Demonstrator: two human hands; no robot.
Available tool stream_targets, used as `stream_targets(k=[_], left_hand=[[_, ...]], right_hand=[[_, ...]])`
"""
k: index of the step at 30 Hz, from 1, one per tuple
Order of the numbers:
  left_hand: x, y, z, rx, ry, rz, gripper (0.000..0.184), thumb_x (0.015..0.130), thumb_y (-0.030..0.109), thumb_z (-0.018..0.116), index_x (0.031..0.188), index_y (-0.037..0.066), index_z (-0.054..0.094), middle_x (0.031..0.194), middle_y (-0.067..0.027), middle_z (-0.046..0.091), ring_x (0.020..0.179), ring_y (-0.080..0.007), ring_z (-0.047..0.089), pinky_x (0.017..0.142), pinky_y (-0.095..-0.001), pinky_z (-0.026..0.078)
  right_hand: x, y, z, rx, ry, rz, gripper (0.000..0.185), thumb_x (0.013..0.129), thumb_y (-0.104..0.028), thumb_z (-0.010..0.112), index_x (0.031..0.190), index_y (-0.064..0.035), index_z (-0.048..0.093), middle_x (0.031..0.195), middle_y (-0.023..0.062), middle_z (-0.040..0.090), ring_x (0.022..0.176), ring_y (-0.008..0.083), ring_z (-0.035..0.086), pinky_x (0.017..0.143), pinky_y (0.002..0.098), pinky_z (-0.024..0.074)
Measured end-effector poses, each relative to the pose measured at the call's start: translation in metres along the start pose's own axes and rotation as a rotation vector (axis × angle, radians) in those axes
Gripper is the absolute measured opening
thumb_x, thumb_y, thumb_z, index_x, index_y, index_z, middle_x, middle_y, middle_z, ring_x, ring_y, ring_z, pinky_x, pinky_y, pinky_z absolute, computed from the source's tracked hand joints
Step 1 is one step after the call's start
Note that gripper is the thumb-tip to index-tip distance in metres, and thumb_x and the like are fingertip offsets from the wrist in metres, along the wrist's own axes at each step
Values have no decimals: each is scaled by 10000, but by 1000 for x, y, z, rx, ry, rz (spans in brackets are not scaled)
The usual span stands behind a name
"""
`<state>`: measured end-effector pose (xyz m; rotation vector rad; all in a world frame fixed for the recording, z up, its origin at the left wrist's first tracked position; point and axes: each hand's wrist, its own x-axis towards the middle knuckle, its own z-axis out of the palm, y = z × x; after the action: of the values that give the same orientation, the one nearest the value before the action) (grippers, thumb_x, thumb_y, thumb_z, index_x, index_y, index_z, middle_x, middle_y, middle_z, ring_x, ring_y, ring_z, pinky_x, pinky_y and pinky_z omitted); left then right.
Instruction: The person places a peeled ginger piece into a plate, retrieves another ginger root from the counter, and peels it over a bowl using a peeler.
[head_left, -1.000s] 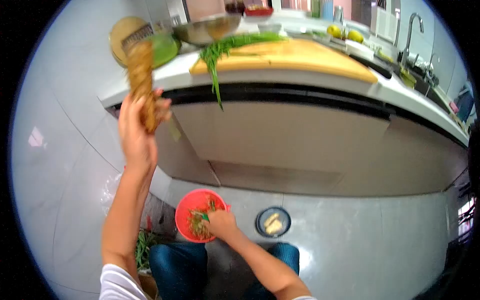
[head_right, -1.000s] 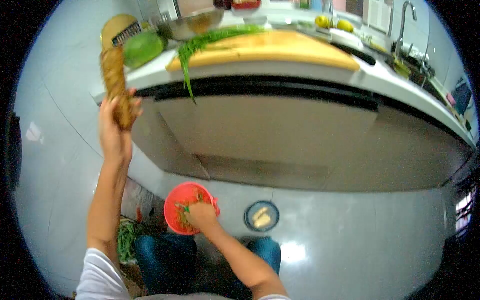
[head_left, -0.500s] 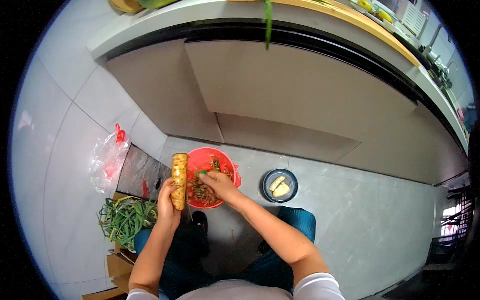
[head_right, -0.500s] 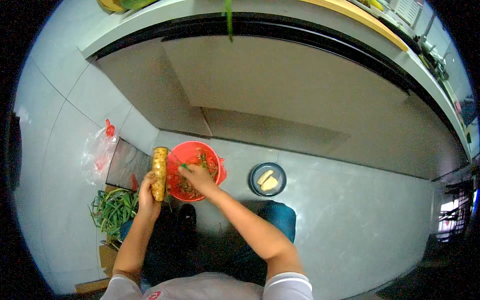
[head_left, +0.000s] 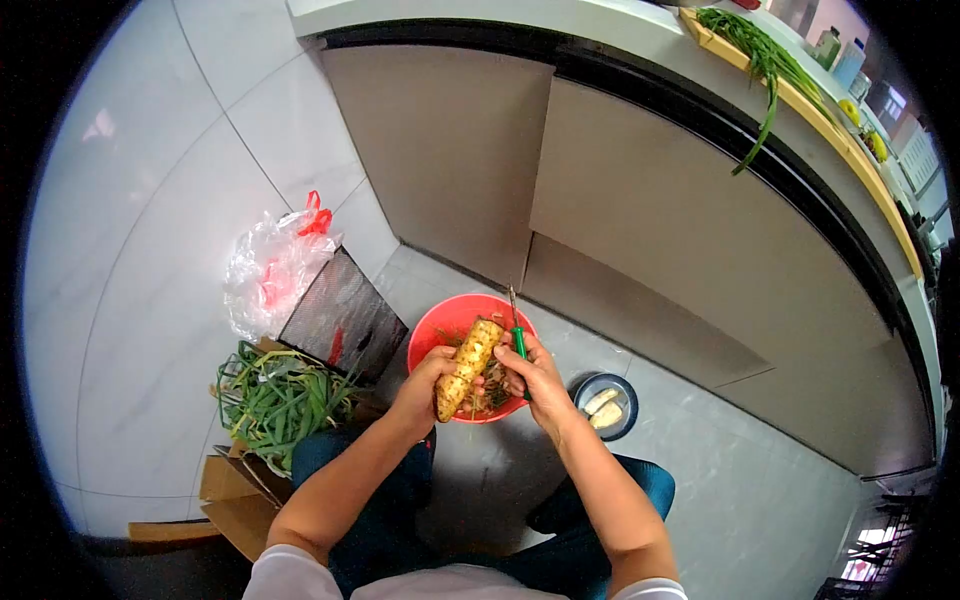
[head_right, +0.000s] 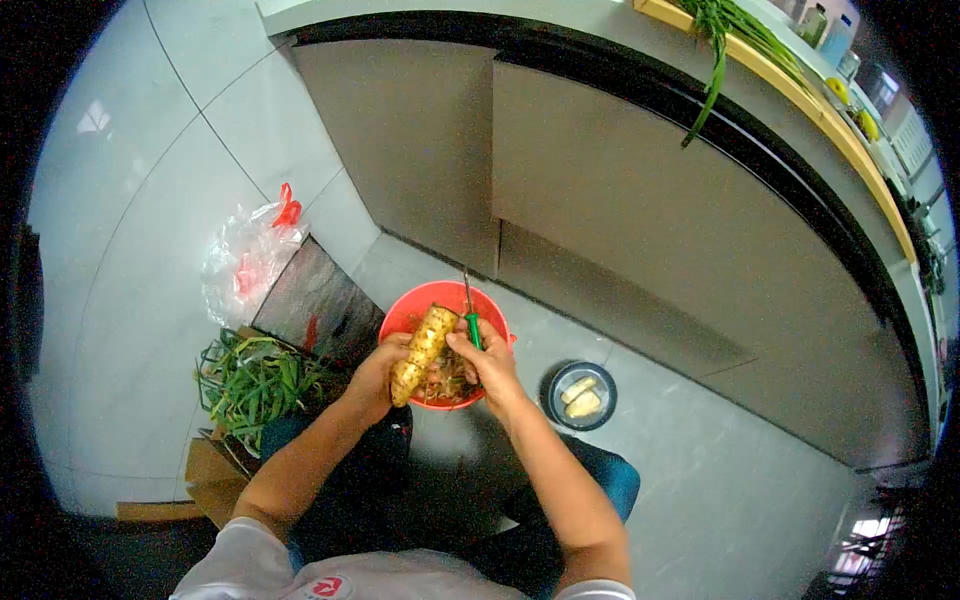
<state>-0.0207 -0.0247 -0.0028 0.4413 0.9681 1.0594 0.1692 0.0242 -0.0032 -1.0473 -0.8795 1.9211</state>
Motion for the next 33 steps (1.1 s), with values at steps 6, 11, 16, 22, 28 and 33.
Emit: stream_targets(k=[6, 11, 16, 22, 28, 33], left_hand=[[1, 11, 12, 82, -52, 64, 378, 884, 187, 464, 1222, 19, 436, 1051, -157, 638, 866, -239, 674, 782, -374, 565], [0, 21, 11, 257, -181, 106, 456, 845, 134, 530, 1278, 25, 438, 1051, -122, 627, 880, -212, 638, 819, -354, 515], [-3, 16, 8, 433, -149, 137, 594, 817, 47, 636, 1369, 30, 415, 1118, -71, 618, 923, -157, 618, 829, -314, 505], [0, -4, -8, 472, -104, 262, 580, 794, -13, 683, 1331, 19, 467, 1173, -64, 619, 1045, -133, 611, 888, -297, 501], [3, -2, -7, 512, 42, 346, 344, 813, 2, 710, 1136, 7, 589, 1055, -42, 663, 961, -122, 633, 852, -284, 512], [9, -9, -11, 723, 131, 453, 300, 801, 51, 755, 1076, 25, 639, 1003, -29, 688, 903, -99, 638, 806, -280, 521]], right_hand=[[-4, -15, 6, 12, -87, -35, 251, 864, -150, 724, 1052, -109, 563, 763, -62, 550, 541, 27, 430, 479, 202, 290], [-5, -21, 7, -8, -169, -70, 262, 855, -102, 717, 1072, -94, 570, 855, -45, 591, 664, 45, 538, 574, 200, 387], [-7, -12, 9, -216, -150, -188, 213, 885, -128, 696, 1065, -55, 608, 934, -13, 597, 866, 104, 602, 844, 247, 461], [-13, -10, 0, -406, -14, -90, 291, 982, -318, 572, 1010, -40, 653, 814, 38, 639, 802, 123, 618, 749, 281, 472], [-35, -20, 12, -986, 60, -413, 323, 957, -370, 573, 981, -57, 650, 750, 175, 655, 691, 321, 670, 603, 393, 492], [-41, -19, 20, -1167, 29, -589, 276, 930, -362, 597, 947, -90, 643, 759, 162, 667, 689, 347, 666, 591, 437, 511]])
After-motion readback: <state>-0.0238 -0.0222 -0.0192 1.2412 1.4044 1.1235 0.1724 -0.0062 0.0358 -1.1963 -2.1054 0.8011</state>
